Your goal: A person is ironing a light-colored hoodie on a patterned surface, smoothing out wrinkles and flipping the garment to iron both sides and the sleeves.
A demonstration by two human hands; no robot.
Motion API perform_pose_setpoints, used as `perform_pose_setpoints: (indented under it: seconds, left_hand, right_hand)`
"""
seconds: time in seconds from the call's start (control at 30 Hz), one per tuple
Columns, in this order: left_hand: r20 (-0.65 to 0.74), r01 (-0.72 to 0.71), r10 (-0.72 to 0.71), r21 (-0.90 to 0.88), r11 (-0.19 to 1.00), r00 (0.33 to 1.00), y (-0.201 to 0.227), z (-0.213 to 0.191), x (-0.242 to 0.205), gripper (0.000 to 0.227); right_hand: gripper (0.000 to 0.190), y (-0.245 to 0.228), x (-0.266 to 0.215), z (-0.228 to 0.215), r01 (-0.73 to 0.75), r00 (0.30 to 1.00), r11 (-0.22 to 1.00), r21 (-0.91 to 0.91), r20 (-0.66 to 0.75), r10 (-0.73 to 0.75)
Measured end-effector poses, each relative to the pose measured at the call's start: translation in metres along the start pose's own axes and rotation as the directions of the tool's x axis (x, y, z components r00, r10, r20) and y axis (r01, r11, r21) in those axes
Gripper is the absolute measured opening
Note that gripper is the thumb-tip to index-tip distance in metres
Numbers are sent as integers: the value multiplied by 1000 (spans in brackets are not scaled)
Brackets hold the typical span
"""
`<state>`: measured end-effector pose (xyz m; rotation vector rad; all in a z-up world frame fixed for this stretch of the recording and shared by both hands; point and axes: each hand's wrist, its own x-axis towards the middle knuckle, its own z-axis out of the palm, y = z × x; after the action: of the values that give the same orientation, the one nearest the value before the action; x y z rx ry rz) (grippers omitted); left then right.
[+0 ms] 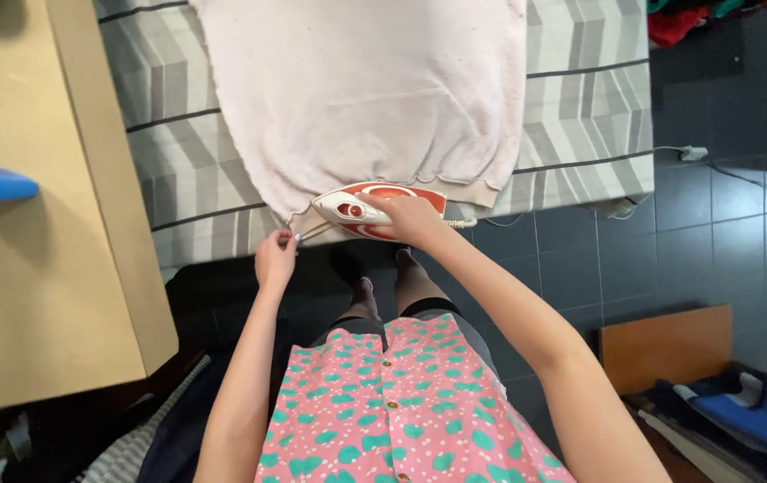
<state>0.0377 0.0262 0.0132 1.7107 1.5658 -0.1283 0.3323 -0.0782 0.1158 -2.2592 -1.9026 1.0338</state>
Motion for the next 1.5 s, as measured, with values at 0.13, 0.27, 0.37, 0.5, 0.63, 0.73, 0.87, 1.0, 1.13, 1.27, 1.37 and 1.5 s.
perform_pose_setpoints:
  seconds: [0.13,0.27,0.37,0.5,0.63,0.73,0.87,1.0,1.13,1.27,1.37,1.5]
  left_hand:
    - [13,27,-28,40,999,1000,-1,-2,0,29]
    - [0,77,-77,111,991,997,3,-12,-8,30]
    - [-26,89,-86,138,986,996,10,-14,-9,27]
    - [-25,57,-52,253,966,998,9,0,0,19]
    - [-185,17,35,271,962,982,90,-16,-9,18]
    - [-401,-137,234,257,957,886,134,0,14,48]
    - [-291,-366,374,84,927,881,196,59,68,64]
    - [-209,-573,621,250,781,755,270,87,67,69]
    - [-216,-525,614,355,773,759,279,127,84,70]
    - [-181,-474,553,346,810,813,280,144,91,79]
    - [-164,-470,553,365,804,817,280,145,90,79]
    - [-156,-456,545,389,800,824,278,148,92,80]
  right_hand:
    - [73,29,-26,-24,-39,999,998,49,9,39]
    - [75,83,-76,-52,-154,985,987,43,81,150]
    - [74,119,-112,-88,-272,959,960,68,107,264]
    - [70,150,-151,-121,-402,908,914,50,153,391]
    - [71,154,-164,-151,-481,872,869,118,164,461]
    - [69,152,-166,-172,-501,864,844,190,168,475]
    - [70,135,-164,-221,-499,859,710,497,176,480]
    - [73,166,-148,-210,-396,893,634,664,117,435]
    - [78,208,-84,-160,-195,936,540,819,-10,352]
    - [73,220,-28,-128,-127,859,518,846,-167,483]
    - [75,205,-9,-137,-185,799,490,852,-160,580]
    - [73,223,22,-160,-183,730,524,832,-242,640]
